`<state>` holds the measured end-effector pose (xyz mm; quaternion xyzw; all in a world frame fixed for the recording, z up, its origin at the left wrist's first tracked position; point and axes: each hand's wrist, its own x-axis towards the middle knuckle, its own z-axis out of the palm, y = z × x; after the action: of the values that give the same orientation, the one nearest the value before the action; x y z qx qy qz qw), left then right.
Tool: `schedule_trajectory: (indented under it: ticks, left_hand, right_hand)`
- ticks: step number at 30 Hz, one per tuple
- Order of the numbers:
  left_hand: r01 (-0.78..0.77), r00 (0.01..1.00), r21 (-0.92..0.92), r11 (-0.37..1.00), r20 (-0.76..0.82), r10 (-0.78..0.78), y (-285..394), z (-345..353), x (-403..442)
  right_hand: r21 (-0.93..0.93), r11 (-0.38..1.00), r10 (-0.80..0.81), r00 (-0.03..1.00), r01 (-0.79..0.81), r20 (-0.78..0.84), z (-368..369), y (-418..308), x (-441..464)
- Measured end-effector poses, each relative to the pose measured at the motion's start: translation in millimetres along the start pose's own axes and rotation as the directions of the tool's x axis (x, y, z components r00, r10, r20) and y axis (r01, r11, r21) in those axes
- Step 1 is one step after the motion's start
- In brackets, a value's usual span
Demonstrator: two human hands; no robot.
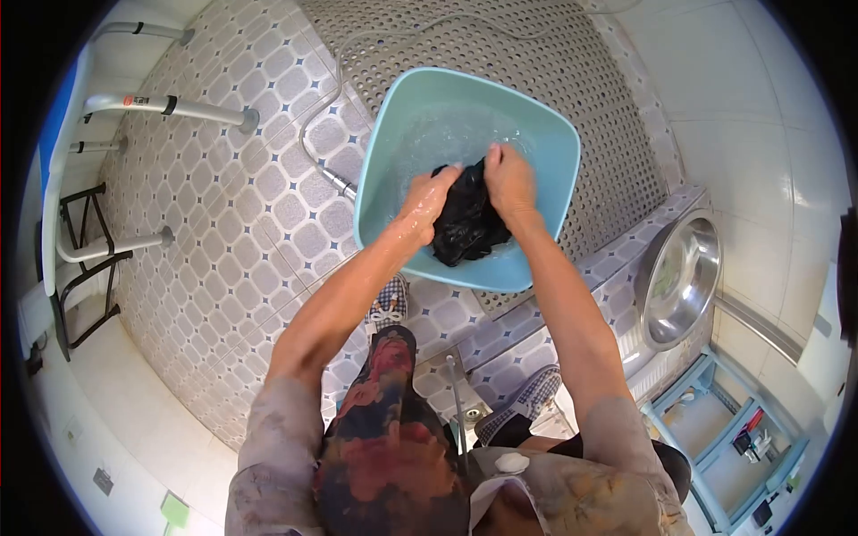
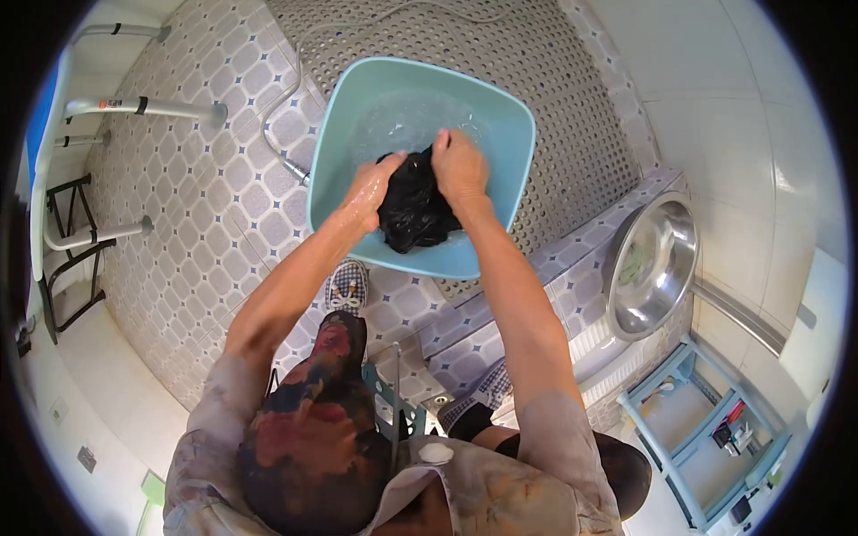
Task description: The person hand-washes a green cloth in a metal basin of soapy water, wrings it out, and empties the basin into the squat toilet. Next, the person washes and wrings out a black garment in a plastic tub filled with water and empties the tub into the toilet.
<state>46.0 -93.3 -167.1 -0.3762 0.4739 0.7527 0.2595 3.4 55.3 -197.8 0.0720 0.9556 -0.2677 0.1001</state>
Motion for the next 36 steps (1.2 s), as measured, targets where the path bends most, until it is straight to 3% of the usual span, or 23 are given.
schedule_trajectory:
  ticks: [3, 5, 6, 7, 10, 14, 17, 20, 23, 26, 27, 28, 30, 31, 32, 34, 35, 36]
  left_hand:
    - [-0.289, 0.957, 0.130, 0.948, 0.059, 0.284, -4.2, -13.1, 18.5]
    - [-0.426, 0.843, 0.565, 0.706, -0.036, 0.537, -20.8, -28.3, 59.6]
    - [-0.417, 0.757, 0.752, 0.510, -0.023, 0.653, -18.7, -28.4, 60.9]
    - [-0.284, 0.736, 0.896, 0.340, -0.023, 0.677, -19.3, -26.9, 60.8]
    - [-0.154, 0.824, 0.974, 0.167, 0.033, 0.566, -4.1, -18.9, 46.9]
    - [-0.158, 0.779, 0.983, 0.094, 0.065, 0.623, -4.2, -18.5, 51.9]
    - [-0.252, 0.697, 0.952, 0.175, 0.053, 0.715, -3.5, -23.7, 35.7]
    - [-0.339, 0.540, 0.935, 0.109, 0.098, 0.836, -13.3, -31.7, 32.9]
    - [-0.430, 0.485, 0.892, 0.140, 0.098, 0.869, -19.6, -39.3, 36.8]
    - [-0.452, 0.498, 0.875, 0.173, 0.087, 0.863, -11.3, -40.5, 20.8]
    - [-0.443, 0.504, 0.879, 0.176, 0.082, 0.860, -9.5, -41.4, 15.2]
    - [-0.434, 0.510, 0.883, 0.180, 0.076, 0.857, -8.4, -42.1, 9.8]
    - [-0.427, 0.517, 0.884, 0.190, 0.066, 0.854, -10.5, -45.1, 6.0]
    - [-0.429, 0.518, 0.882, 0.196, 0.062, 0.853, -11.9, -47.4, 5.7]
    - [-0.431, 0.518, 0.880, 0.200, 0.060, 0.853, -12.9, -49.1, 5.3]
    - [-0.456, 0.532, 0.867, 0.201, 0.084, 0.843, -11.4, -50.0, 0.7]
    - [-0.469, 0.540, 0.860, 0.203, 0.097, 0.836, -11.6, -50.0, -1.0]
    - [-0.475, 0.514, 0.866, 0.159, 0.126, 0.849, -13.4, -50.1, -1.3]
  right_hand:
    - [0.104, 0.995, 0.016, 0.994, -0.005, -0.105, 1.1, 33.7, 6.6]
    - [-0.007, 0.996, -0.093, 0.974, 0.093, -0.206, 8.0, 41.7, 2.4]
    - [-0.057, 0.990, -0.139, 0.957, 0.128, -0.254, 12.7, 43.6, -4.2]
    - [-0.116, 0.974, -0.218, 0.950, 0.197, -0.223, 18.0, 44.4, -10.7]
    - [-0.254, 0.954, -0.199, 0.971, 0.161, -0.134, 31.3, 39.3, -14.3]
    - [-0.242, 0.946, -0.229, 0.973, 0.216, -0.027, 24.9, 51.1, 3.6]
    - [-0.340, 0.921, -0.215, 0.976, 0.188, -0.042, 3.4, 33.8, -2.9]
    - [-0.402, 0.833, -0.469, 0.870, 0.379, -0.152, -9.3, 6.0, -7.2]
    - [-0.165, 0.900, -0.419, 0.905, 0.404, -0.069, 10.7, -8.3, 3.5]
    - [-0.077, 0.943, -0.310, 0.938, 0.324, 0.154, 27.1, -1.9, 21.6]
    - [-0.019, 0.950, -0.306, 0.941, 0.312, 0.147, 25.5, 0.4, 25.7]
    - [0.161, 0.961, -0.245, 0.961, 0.223, 0.131, 23.9, 3.0, 29.2]
    - [0.493, 0.869, -0.110, 0.985, 0.030, 0.135, 15.5, 9.4, 35.8]
    - [0.711, 0.674, 0.038, 0.970, -0.202, 0.240, 3.7, 8.9, 36.5]
    - [0.796, 0.556, 0.097, 0.970, -0.240, 0.224, -11.7, 11.3, 35.3]
    - [0.970, 0.144, 0.139, 0.975, -0.196, 0.176, -33.3, 26.9, 28.1]
    - [0.987, 0.021, 0.185, 0.970, -0.162, 0.155, -45.9, 32.9, 20.5]
    - [0.988, 0.023, 0.188, 0.971, -0.155, 0.148, -53.1, 41.1, 13.1]
